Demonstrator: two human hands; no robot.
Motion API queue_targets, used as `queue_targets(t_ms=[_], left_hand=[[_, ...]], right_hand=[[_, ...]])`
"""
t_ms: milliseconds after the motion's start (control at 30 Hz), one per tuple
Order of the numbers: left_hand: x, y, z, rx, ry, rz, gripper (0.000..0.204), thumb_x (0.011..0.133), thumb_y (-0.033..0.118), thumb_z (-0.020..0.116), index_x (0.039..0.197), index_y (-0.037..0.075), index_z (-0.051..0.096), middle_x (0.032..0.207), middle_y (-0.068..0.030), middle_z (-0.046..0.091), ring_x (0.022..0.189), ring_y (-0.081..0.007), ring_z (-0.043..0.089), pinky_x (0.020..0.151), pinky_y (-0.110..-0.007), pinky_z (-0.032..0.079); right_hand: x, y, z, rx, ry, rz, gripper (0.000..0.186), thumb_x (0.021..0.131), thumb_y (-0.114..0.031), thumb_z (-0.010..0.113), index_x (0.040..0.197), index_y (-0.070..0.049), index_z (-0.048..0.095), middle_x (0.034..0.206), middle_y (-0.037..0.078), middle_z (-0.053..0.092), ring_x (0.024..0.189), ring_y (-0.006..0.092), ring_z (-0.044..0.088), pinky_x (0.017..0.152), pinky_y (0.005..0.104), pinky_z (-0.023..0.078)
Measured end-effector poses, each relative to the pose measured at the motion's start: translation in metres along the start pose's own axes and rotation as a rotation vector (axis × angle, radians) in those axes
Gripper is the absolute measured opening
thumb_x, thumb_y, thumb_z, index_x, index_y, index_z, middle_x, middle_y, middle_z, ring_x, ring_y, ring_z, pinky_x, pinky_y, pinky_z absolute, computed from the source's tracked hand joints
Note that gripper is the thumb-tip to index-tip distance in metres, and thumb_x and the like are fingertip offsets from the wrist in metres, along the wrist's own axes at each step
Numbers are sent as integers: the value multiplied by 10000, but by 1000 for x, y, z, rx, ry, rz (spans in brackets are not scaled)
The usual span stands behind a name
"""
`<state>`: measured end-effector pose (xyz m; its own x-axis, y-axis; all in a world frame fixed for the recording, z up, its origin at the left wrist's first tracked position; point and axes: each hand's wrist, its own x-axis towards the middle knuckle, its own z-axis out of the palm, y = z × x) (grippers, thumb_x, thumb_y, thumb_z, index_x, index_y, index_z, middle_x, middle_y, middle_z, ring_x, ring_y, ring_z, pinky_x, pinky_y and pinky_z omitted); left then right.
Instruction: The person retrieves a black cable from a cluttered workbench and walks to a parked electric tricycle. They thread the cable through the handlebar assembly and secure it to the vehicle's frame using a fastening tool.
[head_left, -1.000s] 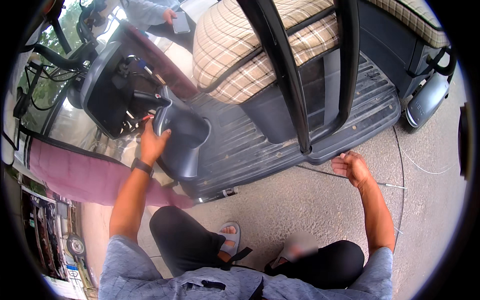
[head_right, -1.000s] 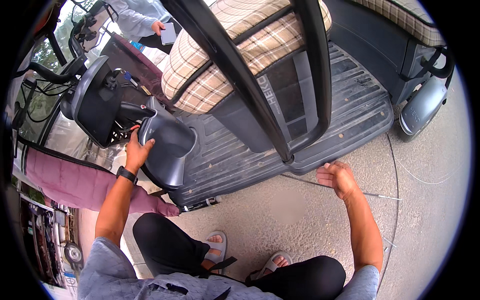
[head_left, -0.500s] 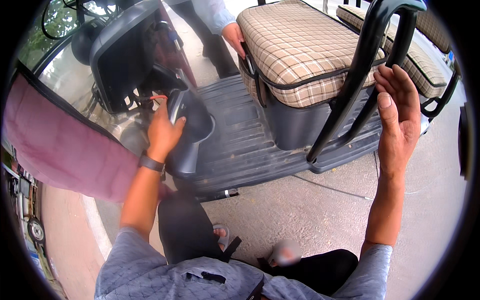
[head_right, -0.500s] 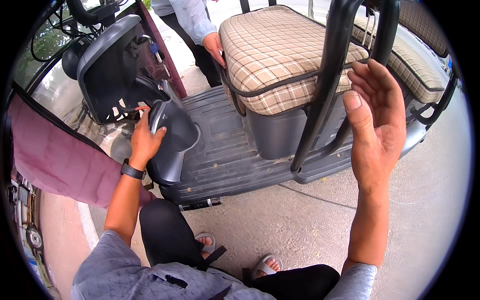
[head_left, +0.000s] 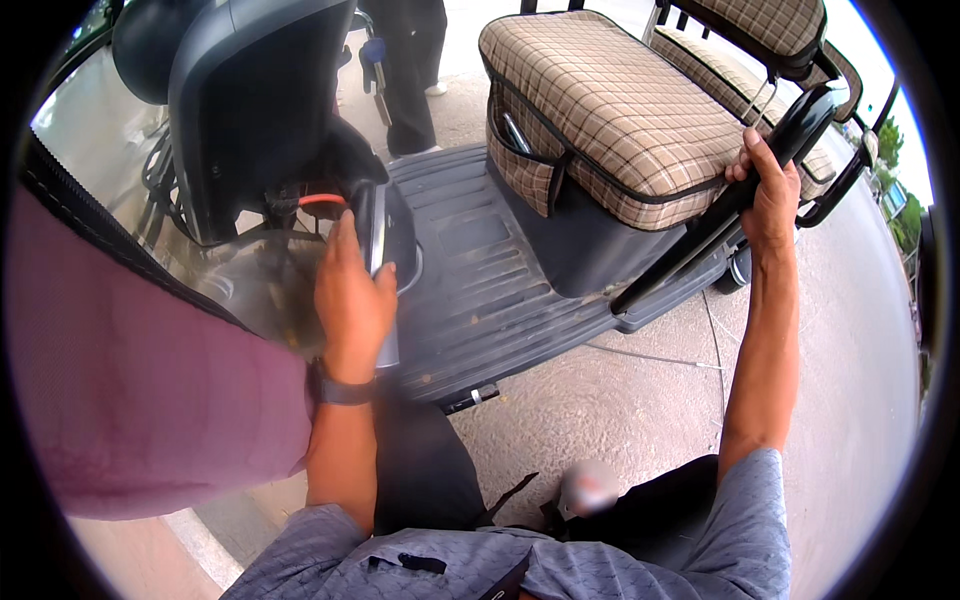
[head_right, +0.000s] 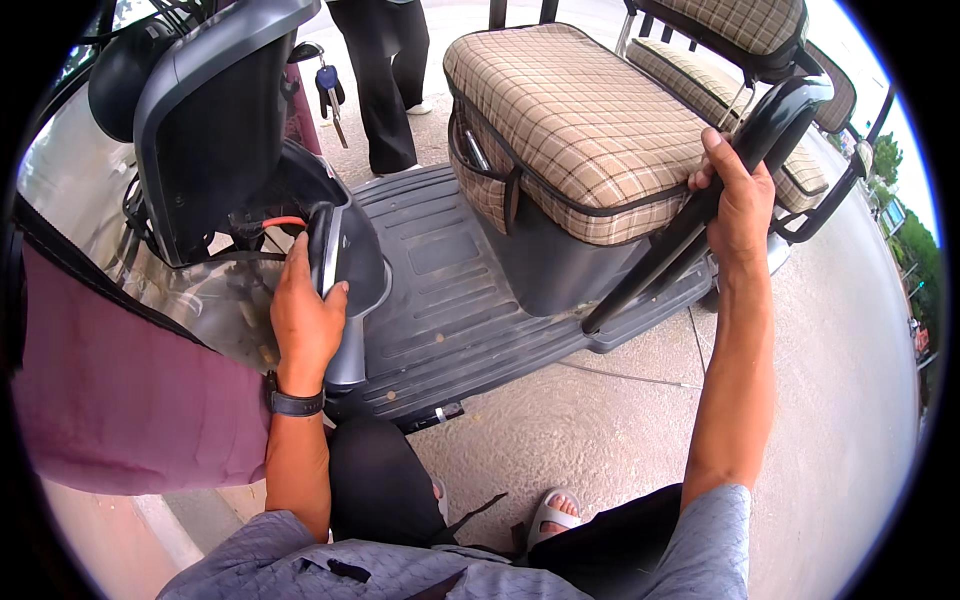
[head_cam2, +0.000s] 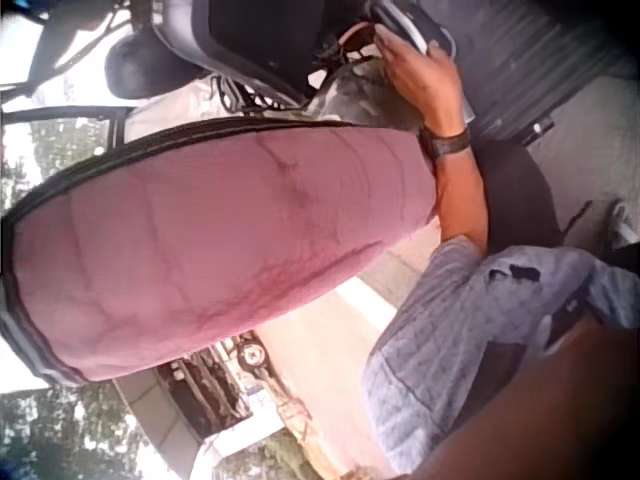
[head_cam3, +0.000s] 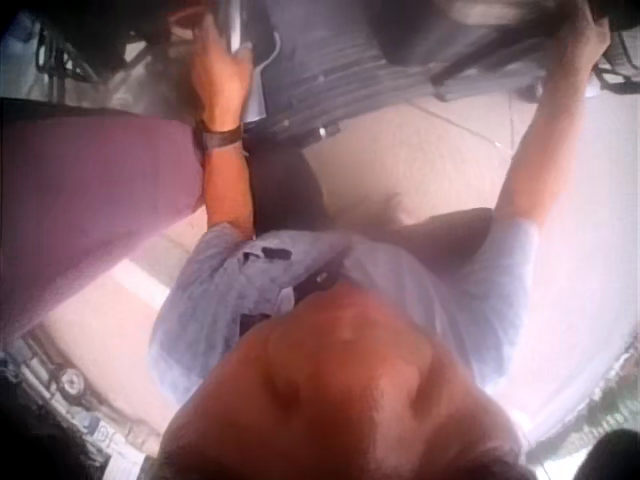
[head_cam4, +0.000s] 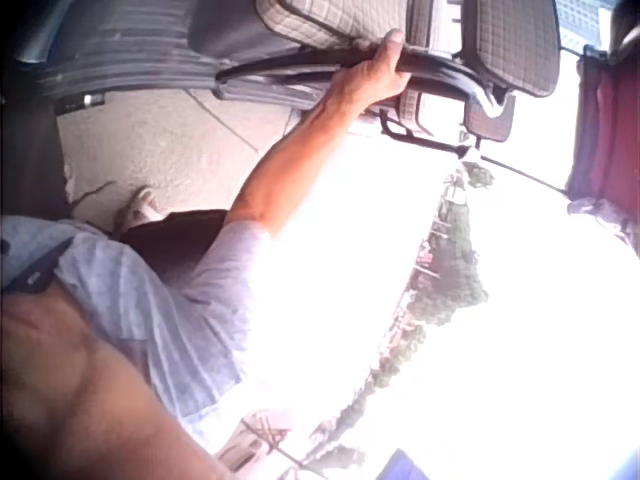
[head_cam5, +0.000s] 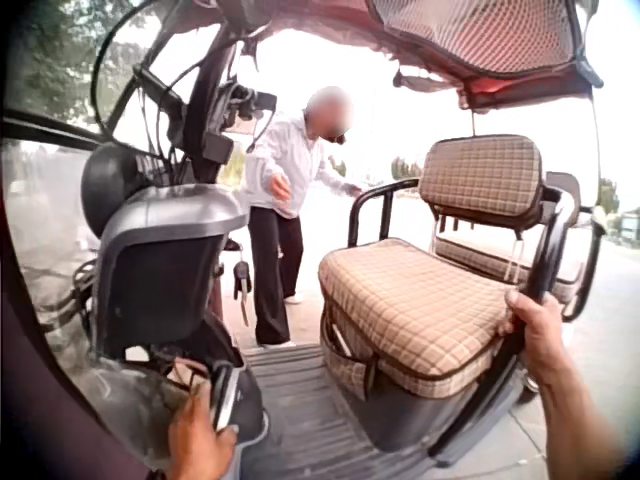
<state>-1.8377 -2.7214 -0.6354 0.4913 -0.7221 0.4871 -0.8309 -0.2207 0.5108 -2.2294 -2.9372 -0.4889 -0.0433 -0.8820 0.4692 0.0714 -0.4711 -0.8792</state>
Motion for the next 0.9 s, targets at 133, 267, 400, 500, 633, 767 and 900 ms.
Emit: queue_targets(t_ms=[133, 267, 400, 500, 633, 767, 900], left_hand=[[-5, 6, -5, -59, -16, -26, 749, 792, 33, 749, 1468, -41, 434, 1437, -279, 531, 1322, -428, 528, 1095, -433, 436], [-8, 8, -1, -81, -24, 46, 761, 803, 51, 737, 1483, -43, 409, 1443, -280, 522, 1320, -435, 524, 1103, -432, 429], [-4, 5, -8, -43, -84, 61, 790, 807, 103, 751, 1488, -55, 383, 1443, -295, 508, 1322, -439, 518, 1091, -443, 436], [2, 37, -27, 176, -81, 183, 702, 811, 125, 750, 1424, -72, 470, 1361, -302, 574, 1259, -446, 570, 1058, -447, 463], [24, 163, -88, 10, 71, 320, 510, 838, 107, 737, 1304, -54, 606, 1185, -262, 685, 1086, -367, 684, 959, -419, 535], [45, 318, -122, -196, 113, 550, 367, 857, -29, 686, 1221, -38, 643, 1131, -164, 723, 965, -214, 716, 852, -315, 575], [53, 424, -150, -316, -406, 890, 364, 810, 123, 814, 1131, -4, 699, 1048, -158, 758, 966, -295, 747, 833, -351, 593]], right_hand=[[-6, -8, 7, 12, 73, -5, 229, 874, -171, 801, 944, -33, 632, 707, 6, 556, 608, 109, 536, 614, 289, 468], [-7, -13, -1, -6, 101, -16, 225, 850, -165, 817, 870, -66, 616, 694, -11, 555, 562, 97, 528, 558, 271, 448], [-4, -9, 0, 29, 26, -71, 231, 852, -174, 821, 868, -52, 625, 693, -17, 576, 561, 75, 520, 539, 244, 423], [-3, -8, -1, 63, -24, -26, 219, 849, -155, 822, 840, -60, 625, 688, -28, 569, 574, 66, 512, 535, 244, 410], [-3, -12, -1, 96, -55, 13, 222, 840, -134, 823, 846, -36, 623, 724, -42, 568, 667, 53, 497, 599, 252, 424], [-3, -17, -12, 158, -64, 64, 244, 822, -123, 828, 875, 4, 626, 733, -18, 587, 700, 59, 523, 623, 262, 455], [-2, -27, -18, 141, -72, 133, 268, 793, -104, 835, 863, 17, 607, 675, -4, 547, 653, 63, 486, 589, 262, 448]])
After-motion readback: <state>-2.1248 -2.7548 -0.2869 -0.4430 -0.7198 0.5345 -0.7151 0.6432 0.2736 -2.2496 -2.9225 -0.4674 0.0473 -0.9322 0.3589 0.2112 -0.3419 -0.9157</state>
